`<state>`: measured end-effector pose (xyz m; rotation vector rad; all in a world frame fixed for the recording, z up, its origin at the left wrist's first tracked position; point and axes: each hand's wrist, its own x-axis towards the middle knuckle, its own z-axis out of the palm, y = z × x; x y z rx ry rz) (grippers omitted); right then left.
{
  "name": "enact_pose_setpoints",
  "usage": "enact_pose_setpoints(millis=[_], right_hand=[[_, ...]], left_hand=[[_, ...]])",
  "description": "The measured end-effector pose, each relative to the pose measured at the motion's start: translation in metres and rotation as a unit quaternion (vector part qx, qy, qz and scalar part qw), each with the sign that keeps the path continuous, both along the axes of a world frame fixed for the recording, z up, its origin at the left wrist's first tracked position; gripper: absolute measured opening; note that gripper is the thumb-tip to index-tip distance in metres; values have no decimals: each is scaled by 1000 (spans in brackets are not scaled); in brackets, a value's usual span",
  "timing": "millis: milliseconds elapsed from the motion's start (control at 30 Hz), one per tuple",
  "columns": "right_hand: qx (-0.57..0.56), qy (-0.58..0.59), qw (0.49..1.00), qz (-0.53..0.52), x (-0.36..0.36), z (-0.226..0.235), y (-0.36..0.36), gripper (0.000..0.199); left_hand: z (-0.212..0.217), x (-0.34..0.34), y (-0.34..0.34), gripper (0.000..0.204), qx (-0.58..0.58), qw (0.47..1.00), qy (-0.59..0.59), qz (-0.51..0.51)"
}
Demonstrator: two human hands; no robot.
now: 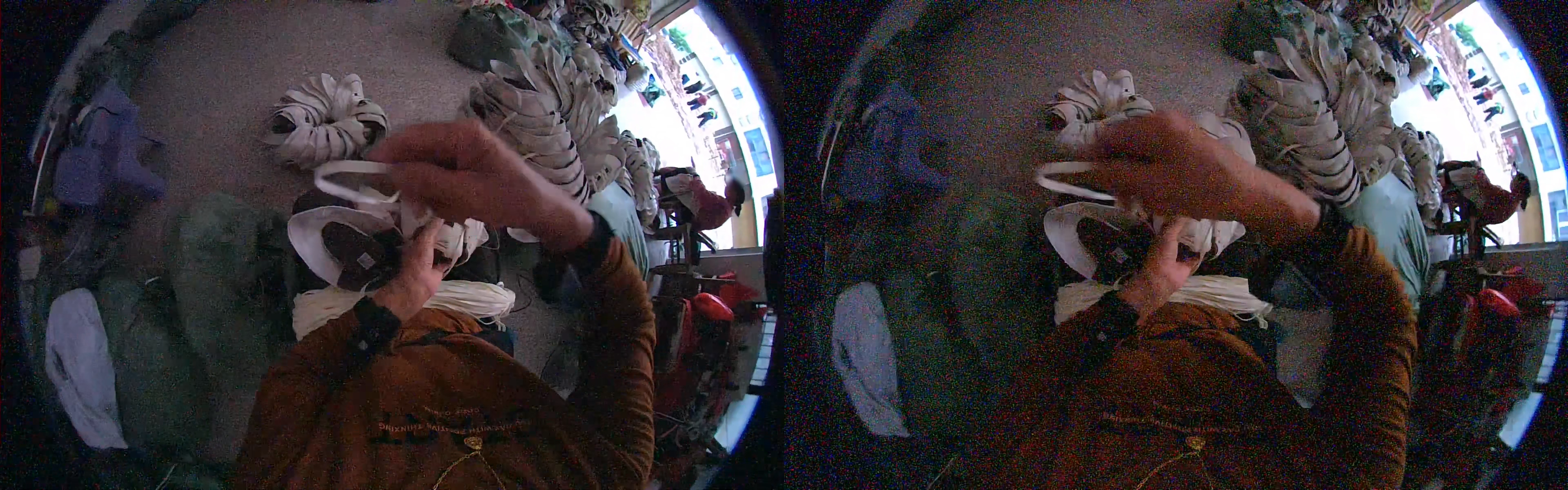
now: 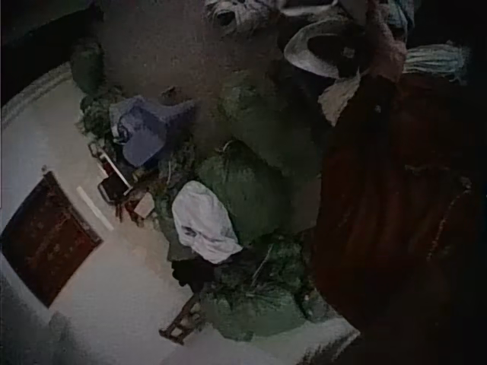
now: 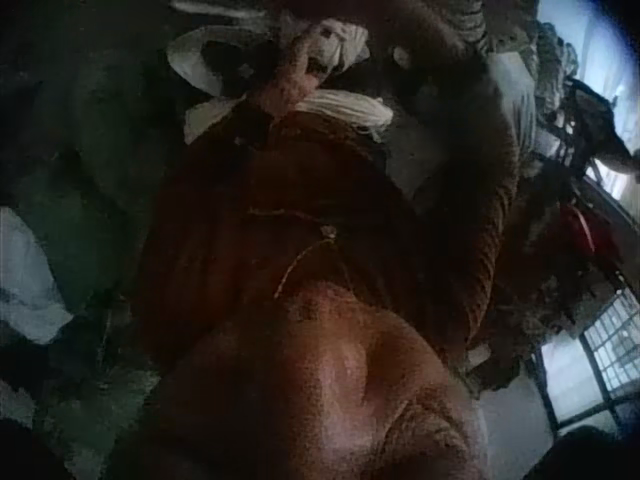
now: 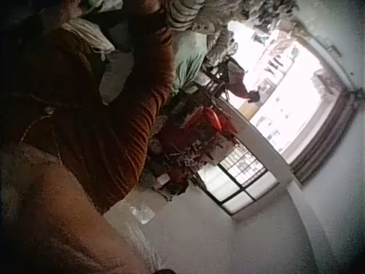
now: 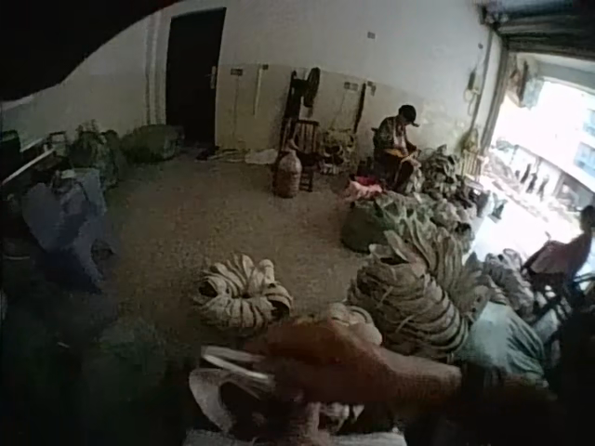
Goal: Threading laces through shoe uppers and tying them into bundles in a factory setting.
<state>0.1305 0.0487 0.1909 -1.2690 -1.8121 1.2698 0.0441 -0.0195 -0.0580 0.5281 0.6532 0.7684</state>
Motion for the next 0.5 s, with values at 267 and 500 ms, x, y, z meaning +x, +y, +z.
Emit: enact_pose_setpoints(millis=[267,500], right_hand=[[-86,-151,980,-96,78,-158,-57,22],[-81,-154,980,-94,71,-150,-65,20]], left_hand=[[4,-23,8,64,463,804,343,-146],[-4,-22,10,55,406,880,222,-106]])
